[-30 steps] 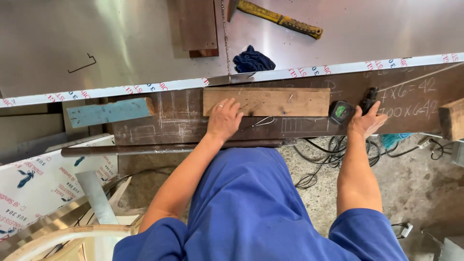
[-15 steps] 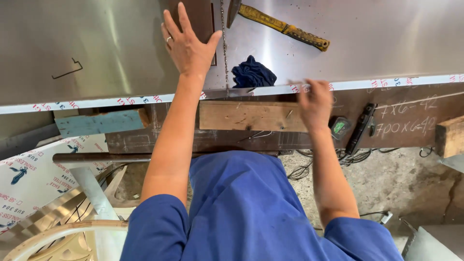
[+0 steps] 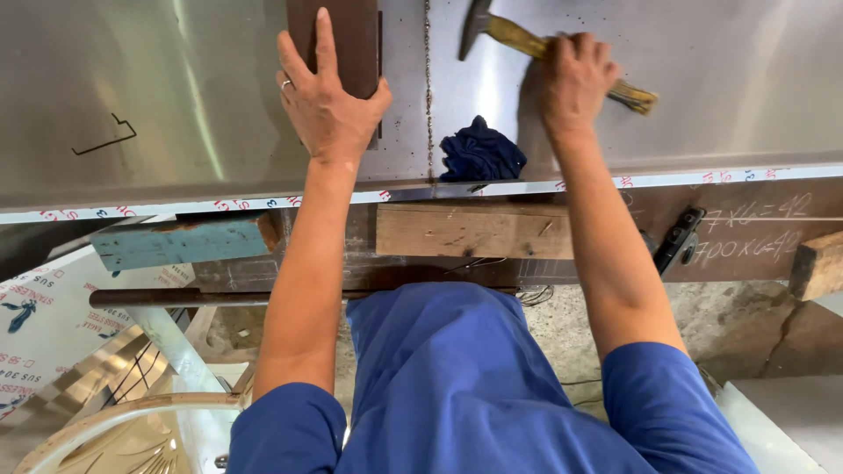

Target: The recorder is seen fabricating a metal piece using various tools such as a welder, a hammer, a screwdriver, and a cloth.

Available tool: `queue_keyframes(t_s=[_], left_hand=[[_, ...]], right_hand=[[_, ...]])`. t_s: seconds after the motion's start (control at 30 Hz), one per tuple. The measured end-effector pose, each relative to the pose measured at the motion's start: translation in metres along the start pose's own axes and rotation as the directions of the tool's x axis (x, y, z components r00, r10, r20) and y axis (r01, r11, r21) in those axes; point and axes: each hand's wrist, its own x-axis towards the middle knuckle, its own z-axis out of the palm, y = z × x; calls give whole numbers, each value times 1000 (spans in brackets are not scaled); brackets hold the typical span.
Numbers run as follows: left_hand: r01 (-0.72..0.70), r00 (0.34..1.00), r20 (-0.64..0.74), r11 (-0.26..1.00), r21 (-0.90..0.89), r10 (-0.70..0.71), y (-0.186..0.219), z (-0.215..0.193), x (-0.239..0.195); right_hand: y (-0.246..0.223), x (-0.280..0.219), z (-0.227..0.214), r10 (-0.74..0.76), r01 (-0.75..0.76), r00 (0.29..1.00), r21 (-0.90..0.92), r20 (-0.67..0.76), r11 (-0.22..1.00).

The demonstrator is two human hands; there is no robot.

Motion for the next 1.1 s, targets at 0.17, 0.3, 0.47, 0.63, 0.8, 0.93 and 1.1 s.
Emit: queue_keyframes(t_s=[0.17,0.3,0.47,0.63,0.8,0.93,1.1], left_hand=[[2,1000,-13,1000,14,-2,-4,-5,-2],[18,1000,-24,997,76,-16,-3,1,-2],[15,999,-38,997,82,-12,-1,-1,0],[44,998,-37,998,41,-42,14,0,12],[91,996,-4,995,-39,-92,16,-1,16],[121,993,4,980,-156,-122,-1,-19,16],[173,980,-58,959,-224,-190,-37,-43,17]], right_hand=[[46,-36,-33,-39,39,999,156,-6,987],[45,-42,-60,-92,70,994,308,56,949],[13,-30,-90,-186,99,962,376,201,921],[-11,-24,-81,-205,65,925,400,319,914],[-4,-29,-61,-173,93,963,350,205,932],[-13,-27,-81,-166,155,985,192,42,969],[-84,-35,-128,-220,-36,840,456,495,889]])
